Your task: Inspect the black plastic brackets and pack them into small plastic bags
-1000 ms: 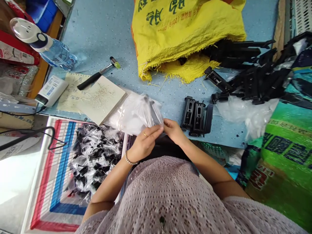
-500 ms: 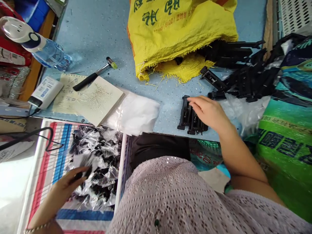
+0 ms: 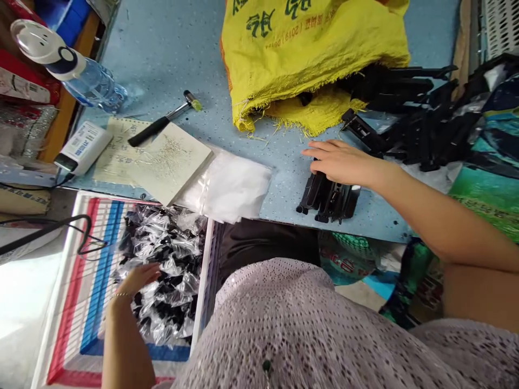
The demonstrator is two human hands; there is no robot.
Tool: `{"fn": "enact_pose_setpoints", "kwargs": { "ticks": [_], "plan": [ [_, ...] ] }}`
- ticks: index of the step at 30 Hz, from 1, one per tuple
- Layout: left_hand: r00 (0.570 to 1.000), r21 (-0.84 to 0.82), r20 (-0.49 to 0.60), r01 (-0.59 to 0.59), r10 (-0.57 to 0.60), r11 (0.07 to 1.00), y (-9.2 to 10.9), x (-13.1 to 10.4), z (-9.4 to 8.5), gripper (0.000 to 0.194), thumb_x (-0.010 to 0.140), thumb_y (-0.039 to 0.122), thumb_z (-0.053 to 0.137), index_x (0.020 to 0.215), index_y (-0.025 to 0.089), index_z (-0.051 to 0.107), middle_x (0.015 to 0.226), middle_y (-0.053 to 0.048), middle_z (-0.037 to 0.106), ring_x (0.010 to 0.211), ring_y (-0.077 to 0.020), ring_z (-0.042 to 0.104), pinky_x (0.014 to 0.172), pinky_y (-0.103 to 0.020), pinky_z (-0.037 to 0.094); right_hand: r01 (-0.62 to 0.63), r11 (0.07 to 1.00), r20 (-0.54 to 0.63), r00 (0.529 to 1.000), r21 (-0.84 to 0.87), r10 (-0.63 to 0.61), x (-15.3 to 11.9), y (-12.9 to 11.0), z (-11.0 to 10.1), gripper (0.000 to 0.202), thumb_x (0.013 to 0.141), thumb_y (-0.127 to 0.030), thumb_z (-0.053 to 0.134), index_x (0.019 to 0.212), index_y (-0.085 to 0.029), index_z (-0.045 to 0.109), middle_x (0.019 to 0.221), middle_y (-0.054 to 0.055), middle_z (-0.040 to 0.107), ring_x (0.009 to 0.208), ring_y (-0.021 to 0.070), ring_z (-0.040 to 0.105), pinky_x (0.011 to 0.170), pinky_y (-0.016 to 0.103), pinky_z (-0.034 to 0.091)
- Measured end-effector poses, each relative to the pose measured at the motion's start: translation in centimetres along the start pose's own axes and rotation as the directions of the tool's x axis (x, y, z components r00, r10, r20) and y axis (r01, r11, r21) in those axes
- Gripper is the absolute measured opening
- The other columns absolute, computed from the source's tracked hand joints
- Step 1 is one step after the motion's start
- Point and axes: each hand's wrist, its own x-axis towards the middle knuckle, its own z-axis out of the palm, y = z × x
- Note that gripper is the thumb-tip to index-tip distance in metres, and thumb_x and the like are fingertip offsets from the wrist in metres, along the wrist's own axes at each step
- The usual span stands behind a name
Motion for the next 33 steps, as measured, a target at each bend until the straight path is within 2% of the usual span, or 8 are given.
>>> {"fn": "enact_pose_setpoints", "kwargs": {
  "ticks": [4, 9, 14, 18, 21, 24, 28, 33],
  "plan": [
    [0.961, -0.209, 0.119, -0.221, 0.249, 0.953, 10.7, 2.6, 4.5, 0.049, 0.089, 0.062, 0.067, 0.109, 0.018, 0.074, 0.091, -0.009, 0.079, 0.080, -0.0230, 0.077, 0.078, -0.040, 0.068, 0.022, 0.986, 0.031, 0.999, 0.165, -0.027, -0.1, 0.0, -0.6, 0.010, 0.089, -0.032, 0.066, 0.092, -0.023, 0.071, 0.131, 0.010, 0.067, 0.137, 0.0330, 0.054, 0.112, 0.057, 0.043],
    [0.719, 0.240, -0.283, -0.588, 0.635, 0.773, 25.4, 7.8, 13.4, 0.019, 0.090, 0.030, 0.074, 0.099, 0.014, 0.070, 0.113, -0.018, 0.072, 0.103, -0.0304, 0.070, 0.093, -0.050, 0.061, -0.240, 0.884, -0.030, 0.961, 0.402, 0.275, -1.4, -1.8, 0.3, 0.033, 0.087, -0.047, 0.069, 0.110, -0.023, 0.065, 0.114, 0.010, 0.069, 0.110, 0.0326, 0.066, 0.096, 0.052, 0.054],
    [0.701, 0.296, -0.241, -0.605, 0.671, 0.739, 26.4, 11.4, 13.9, 0.014, 0.094, 0.017, 0.061, 0.082, 0.017, 0.068, 0.100, -0.013, 0.072, 0.096, -0.0264, 0.068, 0.090, -0.044, 0.059, -0.188, 0.398, -0.069, 0.832, 0.898, 0.550, -3.0, -5.6, 2.6, 0.053, 0.082, -0.046, 0.078, 0.128, -0.026, 0.063, 0.124, 0.008, 0.070, 0.119, 0.0289, 0.065, 0.108, 0.053, 0.051],
    [0.786, -0.117, -0.260, -0.602, 0.561, 0.790, 25.2, 11.2, 11.6, 0.010, 0.087, 0.026, 0.069, 0.081, 0.018, 0.072, 0.097, -0.007, 0.073, 0.086, -0.0175, 0.069, 0.079, -0.031, 0.058, -0.010, -0.298, 0.105, 0.947, 0.954, 0.304, -0.2, -11.3, 4.4, 0.047, 0.081, -0.053, 0.081, 0.117, -0.025, 0.071, 0.109, 0.006, 0.074, 0.098, 0.0225, 0.071, 0.097, 0.048, 0.060],
    [0.809, -0.242, -0.305, -0.577, 0.503, 0.781, 25.6, 10.3, 11.3, 0.011, 0.083, 0.028, 0.073, 0.081, 0.018, 0.069, 0.089, -0.005, 0.073, 0.075, -0.0156, 0.068, 0.066, -0.028, 0.056, -0.017, -0.527, 0.130, 0.976, 0.849, 0.177, 3.5, -14.5, 5.9, 0.045, 0.074, -0.052, 0.087, 0.106, -0.023, 0.074, 0.102, 0.005, 0.073, 0.092, 0.0202, 0.070, 0.089, 0.042, 0.063],
    [0.686, -0.003, -0.385, -0.670, 0.617, 0.742, 25.7, 9.3, 11.1, 0.012, 0.089, 0.017, 0.060, 0.087, 0.018, 0.071, 0.098, -0.008, 0.074, 0.092, -0.0203, 0.070, 0.081, -0.035, 0.059, 0.001, -0.483, 0.164, 0.940, 0.876, 0.299, 5.6, -15.2, 7.2, 0.041, 0.072, -0.051, 0.088, 0.095, -0.021, 0.074, 0.094, 0.004, 0.071, 0.086, 0.0192, 0.068, 0.087, 0.041, 0.063],
    [0.597, 0.339, -0.326, -0.651, 0.733, 0.680, 25.0, 9.0, 10.2, 0.038, 0.091, 0.004, 0.046, 0.110, 0.017, 0.076, 0.116, -0.013, 0.074, 0.109, -0.0248, 0.068, 0.097, -0.045, 0.058, 0.064, -0.049, -0.022, 0.794, 0.997, 0.608, 3.2, -14.5, 7.5, 0.045, 0.076, -0.047, 0.086, 0.113, -0.023, 0.074, 0.117, 0.007, 0.071, 0.112, 0.0243, 0.066, 0.105, 0.045, 0.054],
    [0.608, 0.250, -0.354, -0.671, 0.711, 0.698, 24.5, 9.5, 9.7, 0.055, 0.090, 0.004, 0.053, 0.141, 0.021, 0.062, 0.136, -0.013, 0.066, 0.082, -0.0126, 0.069, 0.078, -0.030, 0.063, -0.096, 0.081, 0.062, 0.935, 0.992, 0.348, -0.9, -14.7, 6.9, 0.052, 0.083, -0.041, 0.081, 0.132, -0.027, 0.070, 0.132, 0.007, 0.071, 0.123, 0.0280, 0.066, 0.111, 0.051, 0.051]
  ]
}}
